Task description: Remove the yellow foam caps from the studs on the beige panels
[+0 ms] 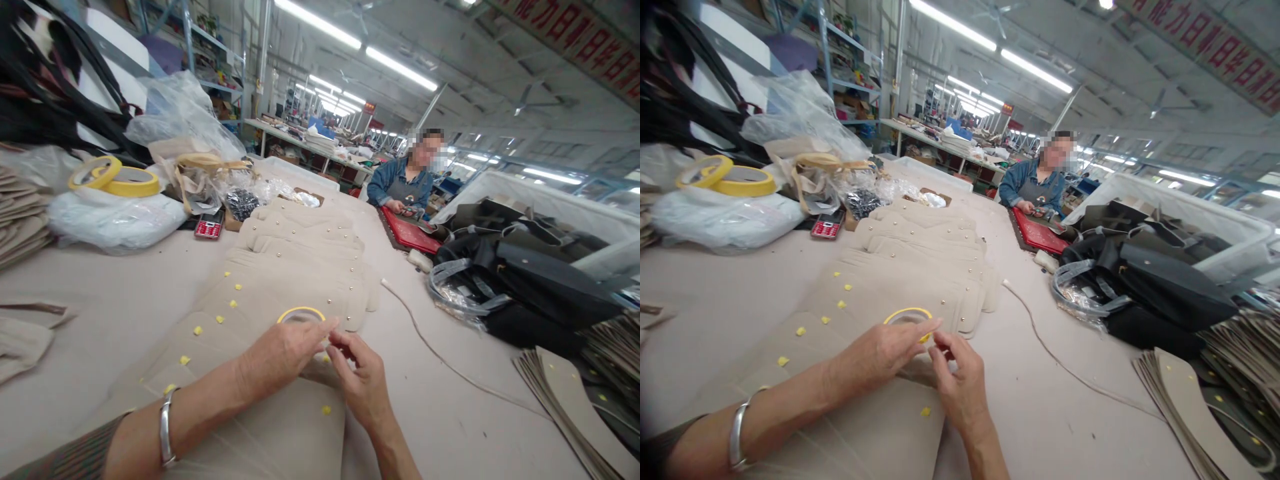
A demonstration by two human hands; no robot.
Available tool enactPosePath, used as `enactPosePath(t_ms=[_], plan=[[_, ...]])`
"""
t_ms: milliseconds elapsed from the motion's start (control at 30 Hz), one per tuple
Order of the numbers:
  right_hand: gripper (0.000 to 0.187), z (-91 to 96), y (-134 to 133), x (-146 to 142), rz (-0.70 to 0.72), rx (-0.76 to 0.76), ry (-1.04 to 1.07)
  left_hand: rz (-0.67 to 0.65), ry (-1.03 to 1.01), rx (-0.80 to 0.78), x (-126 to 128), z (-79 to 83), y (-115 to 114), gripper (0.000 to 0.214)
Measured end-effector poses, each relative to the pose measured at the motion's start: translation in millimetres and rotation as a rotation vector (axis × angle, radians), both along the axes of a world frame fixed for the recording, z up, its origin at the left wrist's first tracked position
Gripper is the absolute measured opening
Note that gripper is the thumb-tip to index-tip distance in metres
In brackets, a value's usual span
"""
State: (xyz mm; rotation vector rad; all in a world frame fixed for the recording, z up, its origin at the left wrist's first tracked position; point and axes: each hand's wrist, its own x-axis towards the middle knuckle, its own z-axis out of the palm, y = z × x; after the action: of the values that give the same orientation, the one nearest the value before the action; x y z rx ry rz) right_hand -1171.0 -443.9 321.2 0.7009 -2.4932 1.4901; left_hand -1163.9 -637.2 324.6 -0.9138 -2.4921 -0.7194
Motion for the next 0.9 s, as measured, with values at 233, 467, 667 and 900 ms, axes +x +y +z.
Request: enactPosePath(t_ms=[233,467,667,900], plan=[[0.018,8.0,-12.1,1.9,0.047,0.13,0.27,-0.06,-0.112,0.072,8.4,0.4,2.8,0.023],[0.018,3.5,-16.2,5.7,-0.082,0.209,0.469,0.036,-0.308,-0.023,7.5,19.3,-0.5,0.011],[0.013,3.0,-25.1,-3.6,-0.208,-0.064,-0.044,0.099,-0.168,-0.167,4.3,19.1,1.3,0.013],[0.028,-17.2,-8.8,-40.4,-0.292,-0.253,-0.441,0.228,0.04,-0.334,-16.8,11.2,-2.9,0.01]])
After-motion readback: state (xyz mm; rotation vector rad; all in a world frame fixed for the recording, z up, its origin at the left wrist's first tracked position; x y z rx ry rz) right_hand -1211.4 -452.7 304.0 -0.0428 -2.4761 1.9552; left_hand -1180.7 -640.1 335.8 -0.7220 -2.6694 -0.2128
